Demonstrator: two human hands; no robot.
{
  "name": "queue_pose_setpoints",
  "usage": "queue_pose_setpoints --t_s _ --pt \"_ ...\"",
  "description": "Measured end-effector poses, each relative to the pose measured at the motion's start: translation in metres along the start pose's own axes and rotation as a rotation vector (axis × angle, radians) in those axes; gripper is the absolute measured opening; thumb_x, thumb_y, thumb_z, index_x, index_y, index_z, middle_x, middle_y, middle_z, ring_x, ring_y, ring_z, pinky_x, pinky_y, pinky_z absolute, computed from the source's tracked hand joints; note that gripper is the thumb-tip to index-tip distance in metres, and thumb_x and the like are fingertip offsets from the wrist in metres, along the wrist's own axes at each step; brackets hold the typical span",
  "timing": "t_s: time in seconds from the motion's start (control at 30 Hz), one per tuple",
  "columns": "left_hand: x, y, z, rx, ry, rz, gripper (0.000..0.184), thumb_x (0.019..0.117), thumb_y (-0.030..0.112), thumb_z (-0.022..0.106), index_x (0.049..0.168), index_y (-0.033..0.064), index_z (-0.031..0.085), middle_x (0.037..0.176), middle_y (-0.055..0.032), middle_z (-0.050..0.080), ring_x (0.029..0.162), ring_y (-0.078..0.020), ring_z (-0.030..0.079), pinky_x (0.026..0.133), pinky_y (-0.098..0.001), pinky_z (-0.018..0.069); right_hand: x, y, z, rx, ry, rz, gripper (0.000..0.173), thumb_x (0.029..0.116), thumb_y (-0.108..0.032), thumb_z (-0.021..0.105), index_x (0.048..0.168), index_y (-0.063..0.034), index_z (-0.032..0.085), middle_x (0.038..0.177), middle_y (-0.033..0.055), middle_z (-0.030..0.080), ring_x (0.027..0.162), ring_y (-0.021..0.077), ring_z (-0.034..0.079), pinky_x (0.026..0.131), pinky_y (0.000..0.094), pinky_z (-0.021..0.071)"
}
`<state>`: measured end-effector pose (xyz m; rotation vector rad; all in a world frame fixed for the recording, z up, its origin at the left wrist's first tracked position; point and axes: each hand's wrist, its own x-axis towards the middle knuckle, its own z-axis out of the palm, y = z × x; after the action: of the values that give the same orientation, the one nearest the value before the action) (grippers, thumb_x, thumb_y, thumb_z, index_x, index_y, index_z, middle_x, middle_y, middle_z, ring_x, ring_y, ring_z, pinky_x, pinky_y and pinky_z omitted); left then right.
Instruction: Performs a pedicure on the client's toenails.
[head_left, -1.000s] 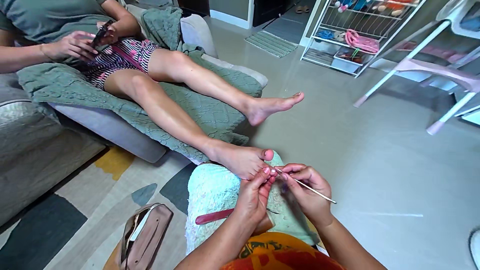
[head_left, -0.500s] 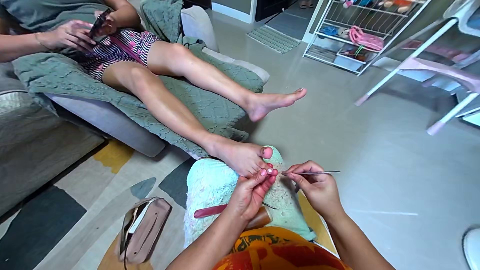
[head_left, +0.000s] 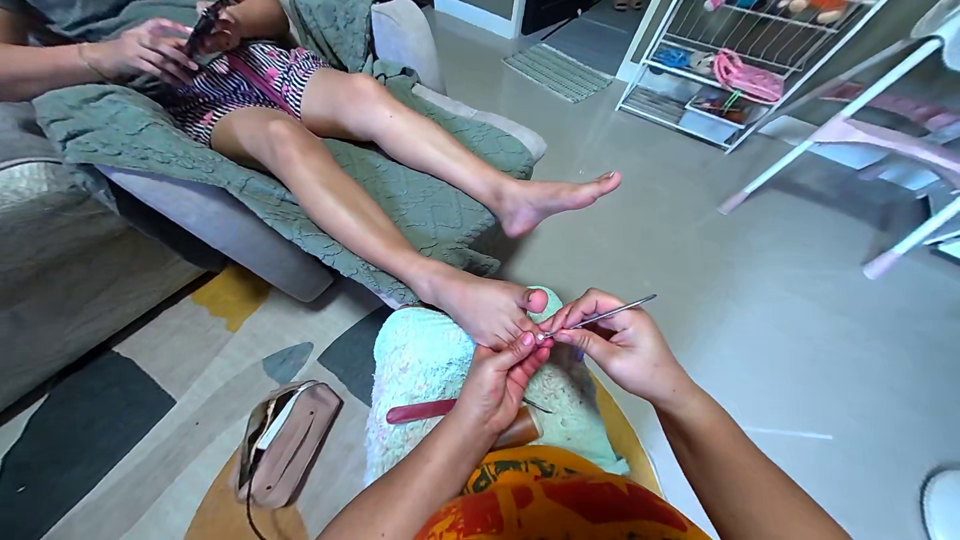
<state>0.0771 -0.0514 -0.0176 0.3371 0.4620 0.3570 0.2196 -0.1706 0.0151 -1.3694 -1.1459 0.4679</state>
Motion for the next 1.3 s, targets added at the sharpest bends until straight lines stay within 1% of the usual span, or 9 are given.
queue_pose_setpoints --t_s 0.13,0.27,0.53,0.67,0.83,0.9,1.0,1.13,1.3 --pt "-0.001 0.001 -0.001 0.026 0.019 -0.004 0.010 0.0968 -0.008 0.059 0.106 -0.0049 0.061 0.096 -0.0180 0.073 0.084 -0.0229 0.075 0.084 -0.0340 0.0623 0.001 -0.001 0.001 -0.022 -0.012 0.010 0.005 0.0929 -0.001 0.068 0.097 -0.0031 0.066 0.100 0.0066 0.076 0.092 0.0148 0.075 0.080 0.0271 0.0630" --pt "-0.002 0.002 -0.001 0.021 0.014 -0.002 0.008 0.0972 -0.008 0.058 0.104 -0.0037 0.062 0.093 -0.0172 0.073 0.083 -0.0220 0.074 0.083 -0.0331 0.0623 0.003 0.004 0.005 0.018 0.035 0.024 0.007 0.0914 0.001 0.069 0.096 -0.0035 0.065 0.098 0.0068 0.076 0.088 0.0138 0.074 0.076 0.0261 0.0625" --pt "-0.001 0.001 -0.002 0.026 0.006 0.001 0.009 0.0974 -0.007 0.058 0.106 -0.0042 0.062 0.095 -0.0177 0.073 0.083 -0.0217 0.074 0.083 -0.0329 0.0624 -0.003 0.004 0.008 0.080 0.072 0.013 0.011 0.0901 0.004 0.069 0.096 -0.0036 0.064 0.099 0.0089 0.077 0.091 0.0174 0.076 0.077 0.0289 0.0637" --pt "-0.001 0.000 -0.002 0.037 0.022 0.008 0.010 0.0975 -0.008 0.058 0.106 -0.0038 0.061 0.093 -0.0169 0.073 0.082 -0.0215 0.074 0.082 -0.0327 0.0624 -0.001 0.008 0.012 0.088 0.107 0.055 0.011 0.0896 0.004 0.069 0.096 -0.0035 0.064 0.097 0.0080 0.077 0.085 0.0139 0.075 0.070 0.0245 0.0613" --pt "-0.001 0.001 -0.002 0.028 0.006 0.007 0.009 0.0976 -0.007 0.058 0.105 -0.0043 0.061 0.094 -0.0174 0.073 0.083 -0.0220 0.075 0.083 -0.0332 0.0625 -0.005 0.006 0.012 0.123 0.104 0.046 0.012 0.0899 0.005 0.070 0.096 -0.0033 0.063 0.098 0.0101 0.077 0.090 0.0169 0.076 0.077 0.0279 0.0631" --pt "-0.001 0.001 -0.004 0.023 0.003 0.003 0.009 0.0975 -0.008 0.058 0.105 -0.0041 0.061 0.093 -0.0174 0.073 0.083 -0.0219 0.075 0.083 -0.0330 0.0626 -0.004 0.008 0.014 0.111 0.120 0.062 0.012 0.0897 0.005 0.069 0.096 -0.0035 0.064 0.097 0.0094 0.077 0.087 0.0152 0.075 0.076 0.0264 0.0623" --pt "0.000 0.000 -0.004 0.028 0.003 0.006 0.009 0.0974 -0.008 0.058 0.106 -0.0040 0.059 0.093 -0.0170 0.072 0.083 -0.0218 0.074 0.083 -0.0328 0.0626 -0.001 0.009 0.016 0.115 0.140 0.086 0.011 0.0897 0.005 0.070 0.096 -0.0026 0.065 0.096 0.0101 0.077 0.082 0.0144 0.074 0.069 0.0252 0.0617" --pt "-0.001 0.002 -0.004 0.055 -0.010 0.012 0.010 0.0976 -0.007 0.058 0.107 -0.0053 0.061 0.095 -0.0177 0.073 0.084 -0.0216 0.074 0.084 -0.0327 0.0623 -0.004 0.003 0.012 0.098 0.089 0.070 0.012 0.0902 0.005 0.068 0.096 -0.0039 0.063 0.098 0.0099 0.077 0.090 0.0165 0.076 0.078 0.0280 0.0630" --pt "0.000 0.000 -0.004 0.042 -0.002 0.021 0.011 0.0964 -0.009 0.059 0.106 -0.0050 0.059 0.093 -0.0173 0.072 0.083 -0.0221 0.074 0.084 -0.0334 0.0623 0.003 0.002 0.012 -0.016 0.090 0.090 0.011 0.0900 0.003 0.069 0.096 -0.0049 0.064 0.094 0.0068 0.077 0.084 0.0128 0.074 0.072 0.0244 0.0615"
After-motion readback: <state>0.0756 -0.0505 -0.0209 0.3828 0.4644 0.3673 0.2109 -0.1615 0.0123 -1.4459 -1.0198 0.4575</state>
